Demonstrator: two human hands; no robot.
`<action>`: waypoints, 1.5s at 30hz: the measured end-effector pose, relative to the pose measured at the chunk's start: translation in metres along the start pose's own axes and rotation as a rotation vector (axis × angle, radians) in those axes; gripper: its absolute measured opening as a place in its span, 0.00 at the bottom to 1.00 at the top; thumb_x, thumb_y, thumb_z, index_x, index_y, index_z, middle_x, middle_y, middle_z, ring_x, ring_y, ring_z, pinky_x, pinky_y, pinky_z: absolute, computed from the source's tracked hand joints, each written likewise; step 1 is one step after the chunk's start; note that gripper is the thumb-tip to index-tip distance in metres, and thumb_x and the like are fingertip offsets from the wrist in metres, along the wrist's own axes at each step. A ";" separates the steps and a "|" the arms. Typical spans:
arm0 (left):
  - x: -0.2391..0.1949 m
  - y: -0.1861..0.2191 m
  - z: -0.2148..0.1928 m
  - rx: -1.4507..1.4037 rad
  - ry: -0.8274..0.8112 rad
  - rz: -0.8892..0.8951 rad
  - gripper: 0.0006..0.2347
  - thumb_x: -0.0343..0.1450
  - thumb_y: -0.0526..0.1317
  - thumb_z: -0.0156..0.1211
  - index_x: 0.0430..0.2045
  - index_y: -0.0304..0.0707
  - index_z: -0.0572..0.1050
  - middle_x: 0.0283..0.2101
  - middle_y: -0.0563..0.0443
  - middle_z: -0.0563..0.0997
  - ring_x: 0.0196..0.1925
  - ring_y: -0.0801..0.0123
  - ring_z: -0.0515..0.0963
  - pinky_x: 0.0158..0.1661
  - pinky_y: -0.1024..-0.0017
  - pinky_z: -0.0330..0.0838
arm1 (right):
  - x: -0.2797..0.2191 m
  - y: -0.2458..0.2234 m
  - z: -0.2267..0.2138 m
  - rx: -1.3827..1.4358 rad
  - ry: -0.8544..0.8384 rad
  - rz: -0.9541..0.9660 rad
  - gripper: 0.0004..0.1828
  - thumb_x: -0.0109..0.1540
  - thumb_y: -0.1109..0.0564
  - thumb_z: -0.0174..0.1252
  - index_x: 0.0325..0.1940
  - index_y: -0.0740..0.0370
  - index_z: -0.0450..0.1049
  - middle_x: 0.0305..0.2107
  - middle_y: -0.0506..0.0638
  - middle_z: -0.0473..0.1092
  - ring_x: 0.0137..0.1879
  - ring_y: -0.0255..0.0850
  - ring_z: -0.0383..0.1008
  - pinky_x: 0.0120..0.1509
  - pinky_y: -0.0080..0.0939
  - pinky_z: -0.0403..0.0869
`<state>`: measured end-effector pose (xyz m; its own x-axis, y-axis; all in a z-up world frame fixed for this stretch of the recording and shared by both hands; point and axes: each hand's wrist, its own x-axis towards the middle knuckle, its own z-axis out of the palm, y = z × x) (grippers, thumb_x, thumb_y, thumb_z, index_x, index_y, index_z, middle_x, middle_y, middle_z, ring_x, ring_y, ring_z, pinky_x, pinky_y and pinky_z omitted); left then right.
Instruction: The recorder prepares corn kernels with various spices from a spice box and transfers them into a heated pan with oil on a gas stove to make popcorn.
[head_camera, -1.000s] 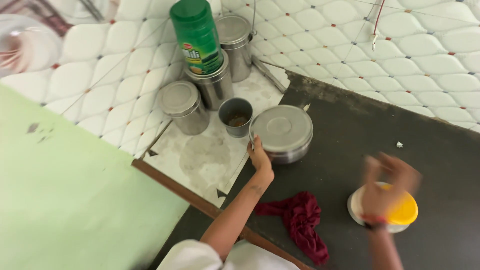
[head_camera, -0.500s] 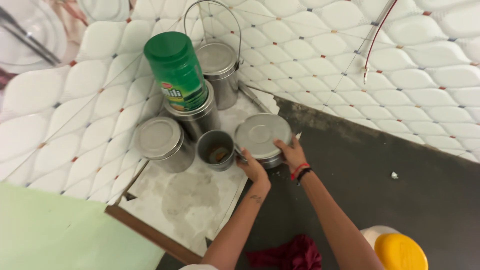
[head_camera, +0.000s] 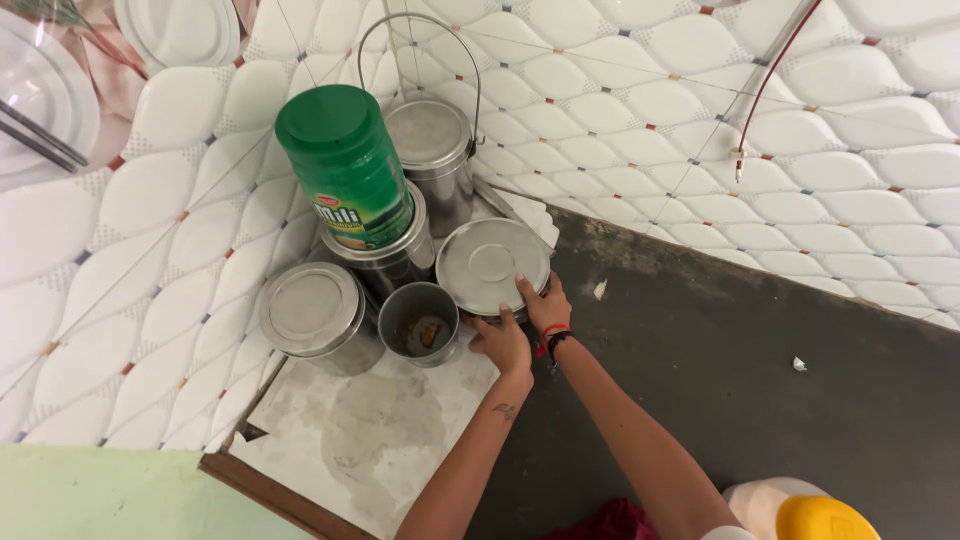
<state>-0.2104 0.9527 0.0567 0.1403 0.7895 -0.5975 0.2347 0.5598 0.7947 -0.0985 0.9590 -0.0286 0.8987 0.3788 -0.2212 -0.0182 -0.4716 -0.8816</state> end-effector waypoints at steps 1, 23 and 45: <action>0.006 -0.004 0.002 0.000 -0.002 0.003 0.37 0.76 0.53 0.45 0.75 0.53 0.28 0.69 0.33 0.48 0.69 0.43 0.63 0.61 0.53 0.68 | 0.004 0.001 0.000 0.002 0.002 -0.001 0.50 0.52 0.30 0.66 0.72 0.57 0.65 0.51 0.63 0.76 0.55 0.51 0.79 0.59 0.44 0.74; 0.091 -0.045 0.039 0.004 -0.048 0.142 0.36 0.76 0.49 0.56 0.75 0.51 0.39 0.61 0.36 0.74 0.55 0.49 0.78 0.57 0.56 0.72 | -0.137 -0.009 -0.226 -0.165 0.128 -0.421 0.28 0.60 0.41 0.63 0.59 0.59 0.75 0.51 0.55 0.78 0.59 0.47 0.78 0.62 0.44 0.74; -0.216 -0.199 0.056 0.649 -1.127 1.180 0.62 0.54 0.65 0.77 0.74 0.26 0.43 0.75 0.26 0.53 0.77 0.38 0.56 0.70 0.48 0.54 | -0.260 0.034 -0.410 -1.098 -0.211 -0.117 0.51 0.48 0.37 0.70 0.72 0.43 0.59 0.58 0.52 0.63 0.60 0.53 0.73 0.63 0.49 0.74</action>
<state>-0.2335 0.6565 0.0213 0.9755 -0.0383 0.2167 -0.2030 -0.5362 0.8193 -0.1536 0.5184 0.1701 0.7755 0.5445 -0.3195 0.5507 -0.8309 -0.0794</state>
